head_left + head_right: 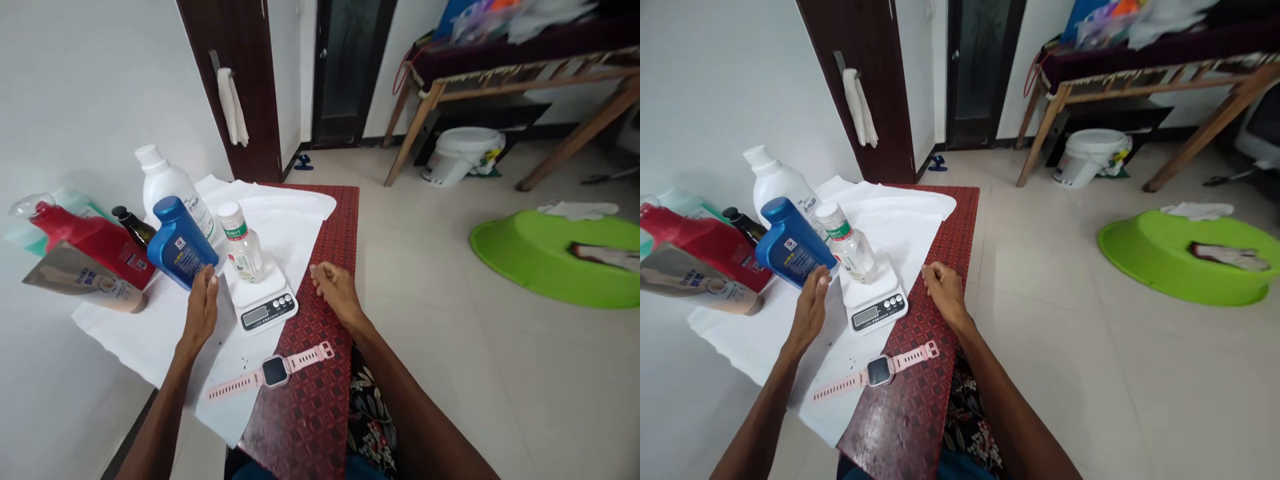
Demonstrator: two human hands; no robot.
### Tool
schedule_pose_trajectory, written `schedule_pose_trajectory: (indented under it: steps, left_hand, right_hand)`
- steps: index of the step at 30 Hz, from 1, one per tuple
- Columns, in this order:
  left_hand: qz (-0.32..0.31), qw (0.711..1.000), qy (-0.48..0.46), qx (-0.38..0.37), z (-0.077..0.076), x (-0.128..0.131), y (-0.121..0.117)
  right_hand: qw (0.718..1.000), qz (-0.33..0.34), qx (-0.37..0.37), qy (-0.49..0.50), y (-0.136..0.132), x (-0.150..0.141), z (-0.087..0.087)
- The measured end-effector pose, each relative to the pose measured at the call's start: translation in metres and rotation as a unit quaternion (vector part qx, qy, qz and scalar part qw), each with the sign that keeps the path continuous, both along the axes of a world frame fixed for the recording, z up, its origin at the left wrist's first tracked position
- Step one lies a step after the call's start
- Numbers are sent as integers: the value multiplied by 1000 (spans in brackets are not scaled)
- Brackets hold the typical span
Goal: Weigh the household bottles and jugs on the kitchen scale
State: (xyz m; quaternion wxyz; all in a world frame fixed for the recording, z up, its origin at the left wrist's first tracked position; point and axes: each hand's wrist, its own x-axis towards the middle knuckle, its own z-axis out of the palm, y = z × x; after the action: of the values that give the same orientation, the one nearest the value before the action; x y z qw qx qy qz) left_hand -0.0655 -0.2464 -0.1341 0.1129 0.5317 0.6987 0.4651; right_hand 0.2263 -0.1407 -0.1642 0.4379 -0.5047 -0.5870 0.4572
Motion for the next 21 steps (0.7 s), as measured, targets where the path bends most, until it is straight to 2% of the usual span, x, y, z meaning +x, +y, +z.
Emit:
schedule_pose_trajectory:
  steps: [3,6,9,11,16,21]
  left_hand:
    - [1,1000,22,-21,-18,-13,-4]
    - [4,999,21,-30,-24,-19,-2]
    - [0,999,23,-40,-24,-21,0]
    - [2,998,42,-46,-26,-22,0]
    - [6,994,99,-44,-38,-25,2]
    - [1,989,146,-34,-46,-27,4]
  right_hand:
    - [998,20,-31,42,2,1,13]
    - [998,22,36,35,-1,-20,36]
    - [992,57,111,7,-3,-56,57]
    - [988,78,132,-19,0,-77,66]
    - [982,139,112,-56,7,-104,76]
    - [984,131,105,-63,5,-109,77]
